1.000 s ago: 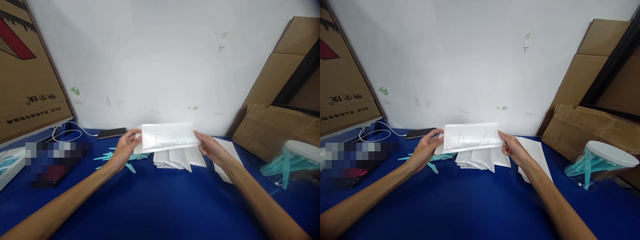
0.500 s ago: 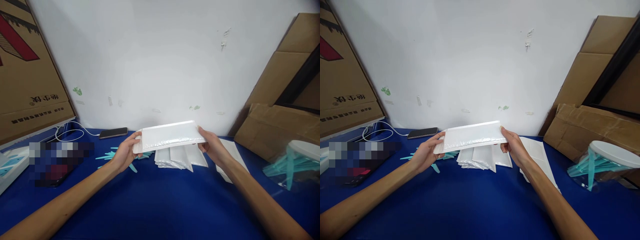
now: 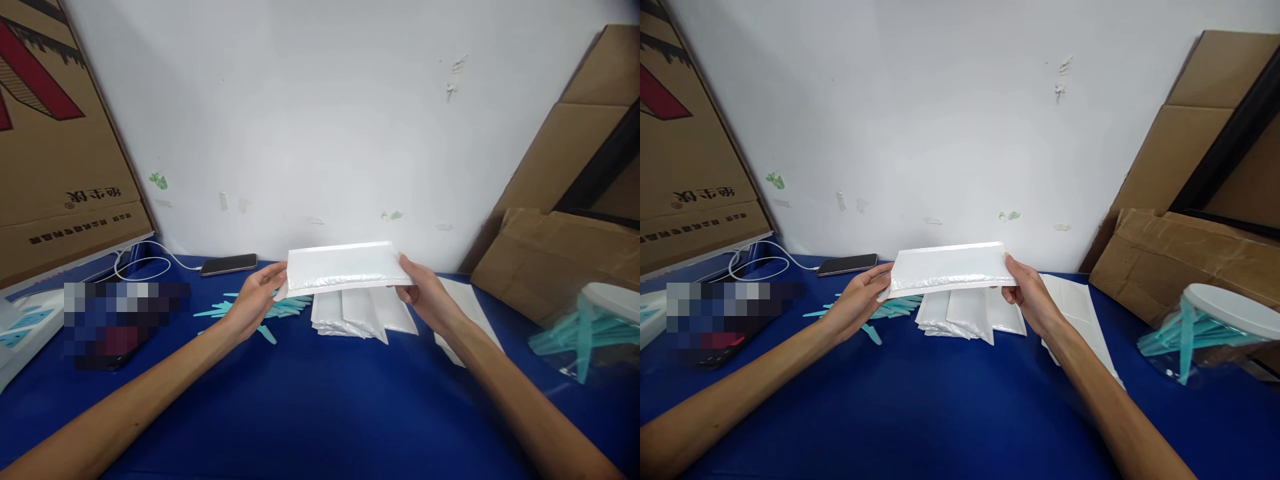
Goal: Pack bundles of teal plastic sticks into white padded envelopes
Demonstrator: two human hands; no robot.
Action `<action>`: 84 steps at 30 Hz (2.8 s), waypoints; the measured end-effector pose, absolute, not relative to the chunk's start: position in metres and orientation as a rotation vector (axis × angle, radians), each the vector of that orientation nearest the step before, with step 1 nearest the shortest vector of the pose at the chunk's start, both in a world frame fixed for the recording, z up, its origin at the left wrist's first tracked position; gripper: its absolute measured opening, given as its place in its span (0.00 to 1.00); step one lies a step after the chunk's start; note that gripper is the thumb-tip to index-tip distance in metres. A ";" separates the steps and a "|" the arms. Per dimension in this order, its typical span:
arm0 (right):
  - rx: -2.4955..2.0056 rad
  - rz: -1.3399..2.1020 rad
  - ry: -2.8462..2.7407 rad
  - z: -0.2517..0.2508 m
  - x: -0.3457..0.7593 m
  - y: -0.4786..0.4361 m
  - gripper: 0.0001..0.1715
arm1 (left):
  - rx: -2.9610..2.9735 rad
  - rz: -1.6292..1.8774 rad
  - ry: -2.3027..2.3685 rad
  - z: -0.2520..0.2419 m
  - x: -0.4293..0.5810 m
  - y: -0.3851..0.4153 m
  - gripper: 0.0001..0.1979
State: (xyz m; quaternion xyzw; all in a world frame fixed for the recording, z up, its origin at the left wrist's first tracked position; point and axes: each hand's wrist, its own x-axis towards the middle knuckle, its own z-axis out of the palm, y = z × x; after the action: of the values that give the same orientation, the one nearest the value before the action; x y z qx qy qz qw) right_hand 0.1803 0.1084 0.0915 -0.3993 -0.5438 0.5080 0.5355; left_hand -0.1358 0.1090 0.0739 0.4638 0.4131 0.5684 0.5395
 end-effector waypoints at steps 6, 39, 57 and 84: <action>-0.933 1.183 -1.338 0.093 0.174 0.106 0.24 | 1.293 1.438 1.142 0.073 -0.138 0.110 0.17; -0.726 0.504 -1.970 0.202 0.038 0.083 0.40 | 0.632 1.208 0.693 0.075 -0.121 0.094 0.22; -0.935 -0.083 -1.862 0.206 0.041 0.077 0.30 | 0.615 1.209 0.659 0.072 -0.116 0.091 0.20; -1.140 -0.166 -1.949 0.197 0.058 0.095 0.36 | 0.638 1.237 0.821 0.077 -0.116 0.089 0.16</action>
State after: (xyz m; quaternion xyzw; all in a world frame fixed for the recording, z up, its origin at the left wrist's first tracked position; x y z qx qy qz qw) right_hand 0.0581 0.0952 0.1967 -0.4559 -0.7794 -0.0663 0.4246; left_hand -0.1157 0.0887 0.0768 0.2856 0.3671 0.5533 0.6911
